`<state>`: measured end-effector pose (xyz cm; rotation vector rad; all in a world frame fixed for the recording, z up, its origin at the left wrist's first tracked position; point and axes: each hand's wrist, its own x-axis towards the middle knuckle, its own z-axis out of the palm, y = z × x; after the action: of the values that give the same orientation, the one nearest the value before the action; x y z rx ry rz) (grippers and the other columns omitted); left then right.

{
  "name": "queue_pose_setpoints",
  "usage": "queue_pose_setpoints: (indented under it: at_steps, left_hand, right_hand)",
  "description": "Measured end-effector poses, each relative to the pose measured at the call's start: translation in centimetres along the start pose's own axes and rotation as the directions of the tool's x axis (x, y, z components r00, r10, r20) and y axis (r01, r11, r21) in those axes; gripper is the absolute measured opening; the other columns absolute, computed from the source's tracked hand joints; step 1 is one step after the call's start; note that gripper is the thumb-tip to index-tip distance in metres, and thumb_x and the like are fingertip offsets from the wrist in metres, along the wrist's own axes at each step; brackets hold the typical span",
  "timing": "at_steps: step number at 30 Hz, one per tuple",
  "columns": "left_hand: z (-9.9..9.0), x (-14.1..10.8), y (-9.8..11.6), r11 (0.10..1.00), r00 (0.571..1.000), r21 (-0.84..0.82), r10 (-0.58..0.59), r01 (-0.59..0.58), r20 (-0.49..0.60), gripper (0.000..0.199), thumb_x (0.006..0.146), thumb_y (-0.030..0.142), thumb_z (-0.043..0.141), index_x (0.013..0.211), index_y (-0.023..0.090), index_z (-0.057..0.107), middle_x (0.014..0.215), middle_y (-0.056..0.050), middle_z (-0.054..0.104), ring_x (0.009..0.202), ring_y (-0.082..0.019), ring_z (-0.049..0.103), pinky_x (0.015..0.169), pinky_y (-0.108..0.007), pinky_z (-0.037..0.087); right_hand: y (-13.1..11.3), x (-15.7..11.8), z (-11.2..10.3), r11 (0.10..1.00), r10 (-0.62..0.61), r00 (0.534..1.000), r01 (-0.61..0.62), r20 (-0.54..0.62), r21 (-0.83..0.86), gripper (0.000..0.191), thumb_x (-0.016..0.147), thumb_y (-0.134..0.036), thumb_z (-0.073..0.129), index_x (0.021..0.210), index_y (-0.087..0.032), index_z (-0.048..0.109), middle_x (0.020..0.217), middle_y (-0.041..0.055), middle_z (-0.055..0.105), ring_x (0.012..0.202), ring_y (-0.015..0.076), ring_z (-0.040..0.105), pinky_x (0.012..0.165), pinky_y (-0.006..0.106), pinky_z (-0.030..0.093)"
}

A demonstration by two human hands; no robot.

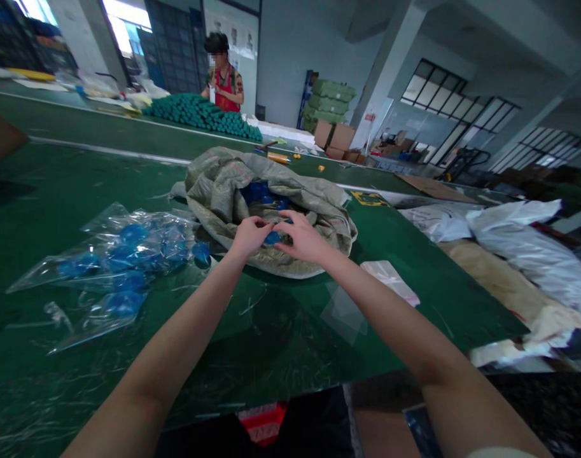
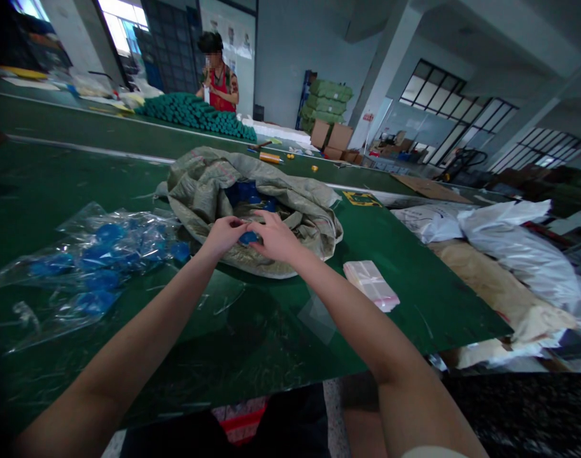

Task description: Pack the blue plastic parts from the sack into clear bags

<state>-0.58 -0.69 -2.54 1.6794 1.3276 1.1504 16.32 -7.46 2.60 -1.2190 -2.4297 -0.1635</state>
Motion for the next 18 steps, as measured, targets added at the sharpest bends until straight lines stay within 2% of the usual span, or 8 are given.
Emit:
queue_pose_setpoints:
  at_steps: [4,9,12,18]
  left_hand:
    - [0.0,0.0,0.0,1.000,1.000,0.030,-0.001,0.002,-0.011,0.034,0.070,0.048,0.067,0.077,0.015,0.067,0.073,-0.005,0.067,0.067,-0.018,0.058,0.058,-0.026,0.039]
    - [-0.1,-0.1,0.5,0.998,1.000,0.061,-0.001,0.001,-0.009,0.028,0.071,0.043,0.066,0.076,0.015,0.067,0.072,-0.004,0.067,0.068,-0.018,0.060,0.059,-0.026,0.039]
    - [-0.2,-0.3,0.9,0.994,1.000,0.110,0.001,0.001,-0.017,0.027,0.072,0.041,0.066,0.076,0.015,0.068,0.075,-0.005,0.069,0.070,-0.019,0.060,0.062,-0.027,0.041]
    - [-0.3,-0.8,1.5,0.977,0.999,0.214,0.030,-0.024,-0.021,0.029,0.075,0.042,0.064,0.081,0.015,0.072,0.081,-0.007,0.072,0.074,-0.019,0.062,0.066,-0.027,0.043]
  right_hand:
    - [-0.3,0.6,-0.2,0.995,0.030,0.999,-0.028,0.020,-0.095,0.031,0.084,-0.028,0.067,0.114,-0.020,0.063,0.146,0.0156,0.040,0.132,0.0339,0.039,0.106,0.055,0.039]
    - [-0.5,1.3,-1.0,0.982,0.017,0.995,0.002,0.096,-0.187,0.017,0.084,-0.027,0.064,0.098,-0.017,0.067,0.143,0.0172,0.044,0.128,0.0357,0.040,0.099,0.054,0.044]
    - [-0.3,1.4,-1.0,0.974,0.017,0.992,0.011,0.123,-0.225,0.016,0.082,-0.023,0.065,0.096,-0.016,0.068,0.142,0.0172,0.045,0.126,0.0364,0.041,0.094,0.053,0.046]
    - [0.4,0.9,-0.8,0.992,-0.024,0.995,0.035,0.092,-0.119,0.010,0.083,-0.017,0.060,0.085,-0.018,0.070,0.138,0.0137,0.048,0.124,0.0331,0.042,0.095,0.052,0.044]
